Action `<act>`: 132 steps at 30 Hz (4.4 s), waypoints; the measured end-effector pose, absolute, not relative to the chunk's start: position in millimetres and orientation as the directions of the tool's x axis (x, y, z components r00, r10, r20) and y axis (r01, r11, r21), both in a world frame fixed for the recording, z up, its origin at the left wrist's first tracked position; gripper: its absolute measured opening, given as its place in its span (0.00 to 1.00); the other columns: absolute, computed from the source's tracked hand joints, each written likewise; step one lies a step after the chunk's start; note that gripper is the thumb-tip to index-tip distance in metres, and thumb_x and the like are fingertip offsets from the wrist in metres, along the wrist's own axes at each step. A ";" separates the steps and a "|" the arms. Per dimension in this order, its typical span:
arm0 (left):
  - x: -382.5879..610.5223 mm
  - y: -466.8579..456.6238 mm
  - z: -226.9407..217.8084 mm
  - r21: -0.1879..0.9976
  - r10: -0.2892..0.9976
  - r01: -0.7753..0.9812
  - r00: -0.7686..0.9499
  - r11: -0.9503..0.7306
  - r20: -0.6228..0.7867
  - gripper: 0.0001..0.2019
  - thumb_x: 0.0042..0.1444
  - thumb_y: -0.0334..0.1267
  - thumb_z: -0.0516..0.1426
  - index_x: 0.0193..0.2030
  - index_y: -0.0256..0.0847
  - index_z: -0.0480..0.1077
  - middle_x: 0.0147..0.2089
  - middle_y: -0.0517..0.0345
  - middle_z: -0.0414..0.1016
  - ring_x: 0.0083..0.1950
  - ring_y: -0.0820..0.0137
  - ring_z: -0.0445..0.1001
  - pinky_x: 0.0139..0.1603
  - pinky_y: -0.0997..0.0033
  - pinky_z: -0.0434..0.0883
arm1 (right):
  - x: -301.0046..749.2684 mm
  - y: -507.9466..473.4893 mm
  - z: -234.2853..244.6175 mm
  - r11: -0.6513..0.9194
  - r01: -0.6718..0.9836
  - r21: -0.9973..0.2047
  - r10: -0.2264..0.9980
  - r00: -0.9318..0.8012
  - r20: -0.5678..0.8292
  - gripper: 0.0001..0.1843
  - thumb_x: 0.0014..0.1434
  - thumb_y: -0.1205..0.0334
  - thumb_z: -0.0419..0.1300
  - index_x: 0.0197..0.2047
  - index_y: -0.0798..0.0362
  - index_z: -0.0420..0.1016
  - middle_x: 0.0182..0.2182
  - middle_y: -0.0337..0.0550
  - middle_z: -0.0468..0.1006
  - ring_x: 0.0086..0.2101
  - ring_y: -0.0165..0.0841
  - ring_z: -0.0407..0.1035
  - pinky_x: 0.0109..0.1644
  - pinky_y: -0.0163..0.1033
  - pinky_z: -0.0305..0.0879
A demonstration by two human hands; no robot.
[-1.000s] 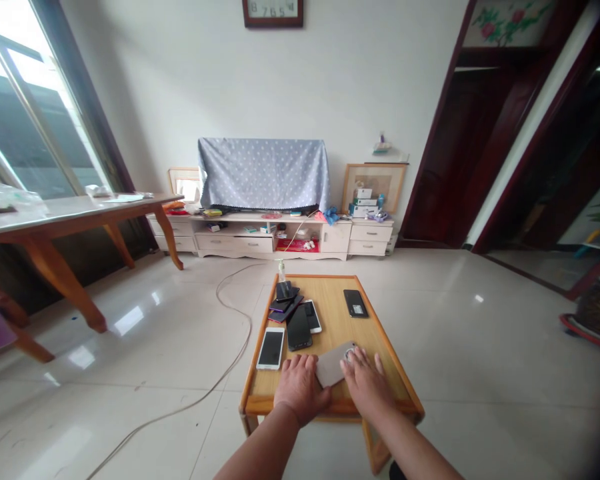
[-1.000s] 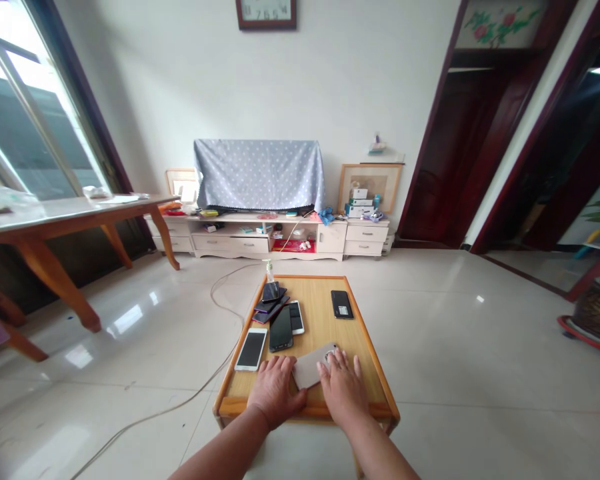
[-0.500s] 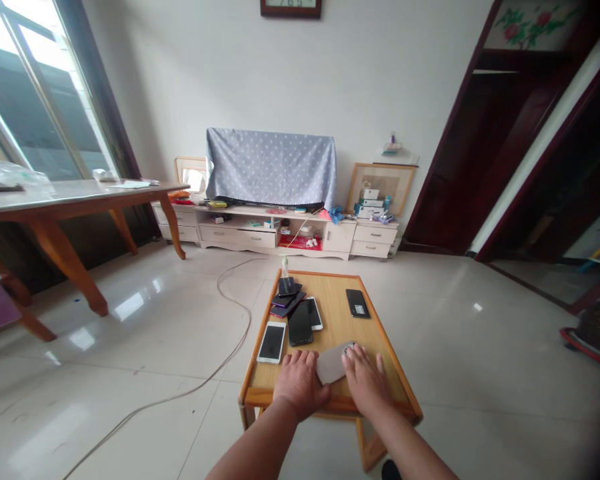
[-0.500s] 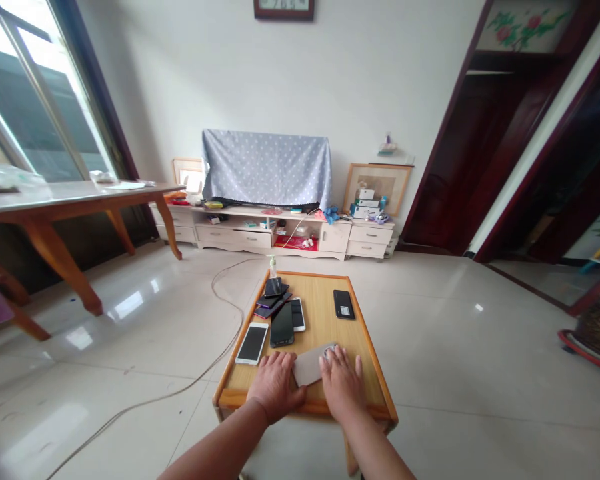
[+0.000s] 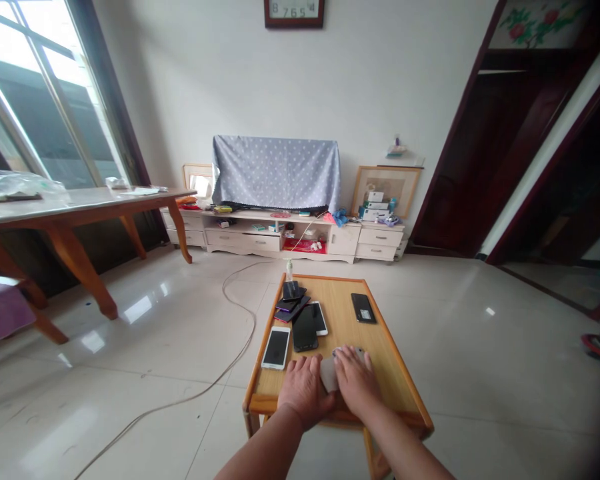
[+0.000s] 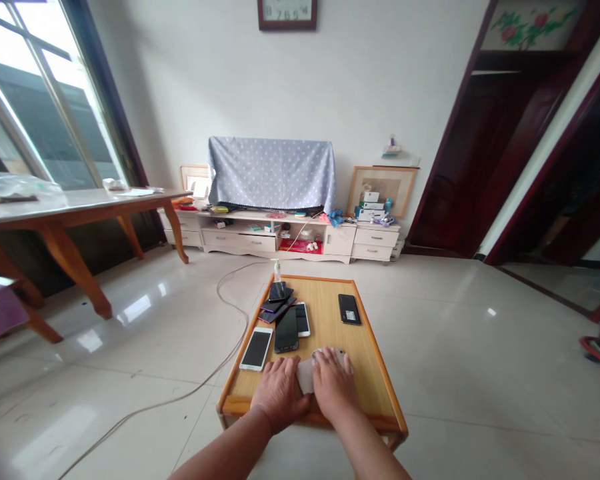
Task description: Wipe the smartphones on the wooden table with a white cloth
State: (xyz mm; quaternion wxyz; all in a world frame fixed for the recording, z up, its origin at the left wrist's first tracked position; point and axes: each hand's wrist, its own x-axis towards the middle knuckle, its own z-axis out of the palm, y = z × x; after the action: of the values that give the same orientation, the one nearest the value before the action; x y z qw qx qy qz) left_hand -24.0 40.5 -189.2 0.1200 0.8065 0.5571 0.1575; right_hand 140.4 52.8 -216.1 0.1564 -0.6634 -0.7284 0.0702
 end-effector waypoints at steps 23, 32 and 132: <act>-20.8 41.5 -186.6 0.321 0.928 0.871 0.342 -0.373 0.149 0.26 0.51 0.51 0.57 0.56 0.45 0.65 0.50 0.52 0.73 0.54 0.55 0.67 0.58 0.57 0.59 | 174.0 38.1 -230.0 -0.004 0.977 -0.213 0.994 0.028 0.110 0.30 0.70 0.54 0.40 0.70 0.57 0.59 0.69 0.53 0.58 0.69 0.43 0.48 0.72 0.60 0.34; -15.5 43.6 -190.0 0.321 0.929 0.872 0.339 -0.369 0.147 0.23 0.54 0.53 0.55 0.54 0.45 0.67 0.51 0.50 0.74 0.56 0.55 0.67 0.59 0.57 0.58 | 152.8 16.8 -230.7 0.189 0.933 -0.307 0.979 -0.156 0.130 0.28 0.70 0.58 0.41 0.69 0.52 0.62 0.69 0.45 0.59 0.69 0.39 0.48 0.73 0.52 0.39; -16.4 52.0 -196.7 0.326 0.929 0.870 0.338 -0.369 0.150 0.31 0.51 0.50 0.58 0.61 0.40 0.62 0.55 0.48 0.73 0.58 0.56 0.67 0.60 0.60 0.59 | 158.6 42.7 -202.1 0.046 0.926 -0.375 0.989 0.010 0.146 0.30 0.73 0.51 0.34 0.67 0.51 0.65 0.67 0.50 0.62 0.68 0.42 0.51 0.72 0.62 0.32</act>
State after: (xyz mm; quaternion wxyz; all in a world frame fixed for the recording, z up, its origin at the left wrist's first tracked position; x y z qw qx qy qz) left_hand -16.4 52.0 -196.7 0.0940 0.8124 0.5538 0.1564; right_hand 158.6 42.7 -202.1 0.1875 -0.6856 -0.6983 0.0847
